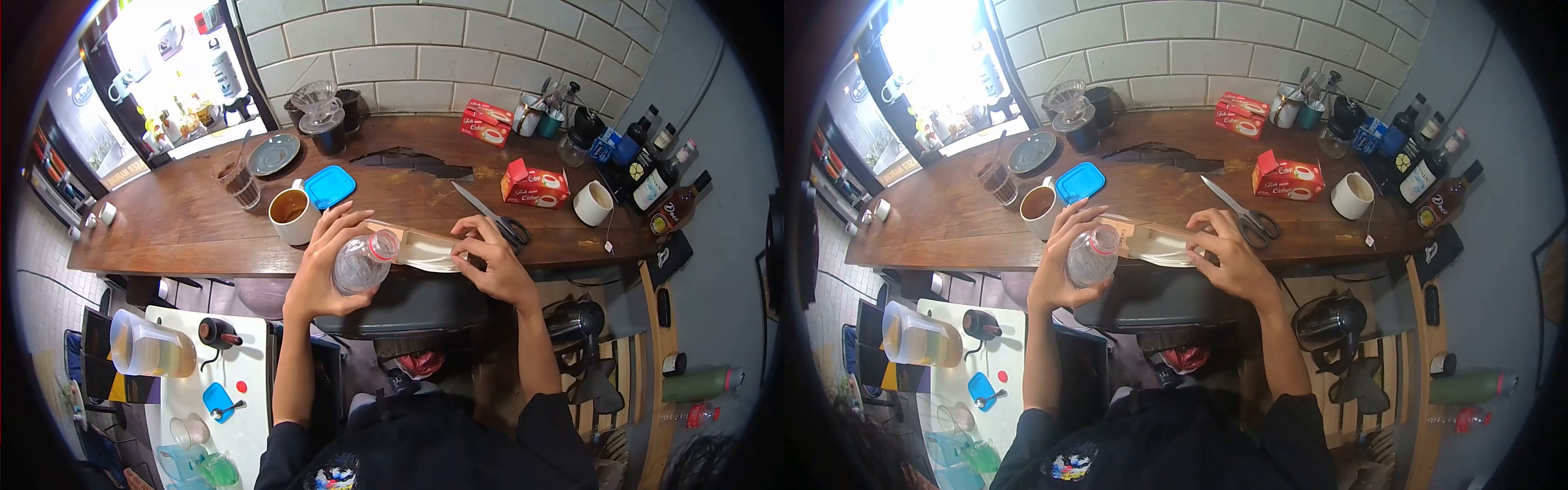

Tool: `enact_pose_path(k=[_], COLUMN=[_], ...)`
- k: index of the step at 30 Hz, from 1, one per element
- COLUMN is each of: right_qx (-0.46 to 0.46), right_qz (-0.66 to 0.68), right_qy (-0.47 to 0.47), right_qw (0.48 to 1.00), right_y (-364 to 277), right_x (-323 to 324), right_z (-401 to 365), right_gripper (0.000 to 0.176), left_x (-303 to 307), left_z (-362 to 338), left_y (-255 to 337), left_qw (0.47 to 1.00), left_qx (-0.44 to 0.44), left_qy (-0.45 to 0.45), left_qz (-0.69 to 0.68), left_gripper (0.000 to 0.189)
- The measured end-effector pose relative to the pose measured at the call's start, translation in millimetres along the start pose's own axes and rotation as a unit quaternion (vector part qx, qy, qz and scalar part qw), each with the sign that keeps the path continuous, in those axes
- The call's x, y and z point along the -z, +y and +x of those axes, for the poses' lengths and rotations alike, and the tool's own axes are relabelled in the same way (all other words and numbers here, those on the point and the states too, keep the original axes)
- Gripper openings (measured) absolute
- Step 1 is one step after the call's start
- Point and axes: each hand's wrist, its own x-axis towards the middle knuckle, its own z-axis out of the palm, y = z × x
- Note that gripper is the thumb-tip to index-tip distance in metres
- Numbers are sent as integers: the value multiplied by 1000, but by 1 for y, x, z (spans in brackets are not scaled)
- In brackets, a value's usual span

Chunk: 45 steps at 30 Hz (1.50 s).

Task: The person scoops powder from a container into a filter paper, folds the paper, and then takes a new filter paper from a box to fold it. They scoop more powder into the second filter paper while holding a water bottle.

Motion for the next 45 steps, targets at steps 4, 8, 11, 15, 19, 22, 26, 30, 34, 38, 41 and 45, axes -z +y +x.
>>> enact_pose_path(k=[4,8,11,15,19,22,26,30,34,38,41,45], right_qx=[123,175,183,106,-84,-109,-119,-113,-96,-121,-167,-263], right_qz=[-136,-186,-173,-246,-18,82,129,160,204,165,263,353], right_qy=[53,114,184,415,452,433,382,343,337,342,197,85], right_qw=[982,960,950,870,888,891,908,919,914,917,930,894], right_y=[-11,-21,-13,-7,6,11,7,3,-10,-16,10,45], right_x=[1,1,-1,4,17,19,17,15,6,7,17,-15], right_z=[3,3,-2,-3,-1,-1,-14,-21,-25,-23,-27,-17], right_gripper=[10,15,16,8,9,14,22,20,19,21,44,67], left_x=[-1,-2,-1,-2,-9,-19,-13,-9,11,12,11,6], left_z=[0,1,5,16,43,58,64,51,31,3,-8,6], left_y=[-1,-1,1,-5,-8,-20,-10,-12,21,17,1,2], left_qw=[1000,1000,1000,1000,997,995,989,980,965,957,970,975], left_qx=[3,6,8,24,65,82,133,139,123,116,134,138], left_qy=[3,4,7,5,38,53,66,129,163,197,157,144], left_qz=[3,5,-1,4,19,37,0,-57,-167,-181,-127,-103], left_gripper=[68,67,67,72,72,73,72,71,57,50,61,70])
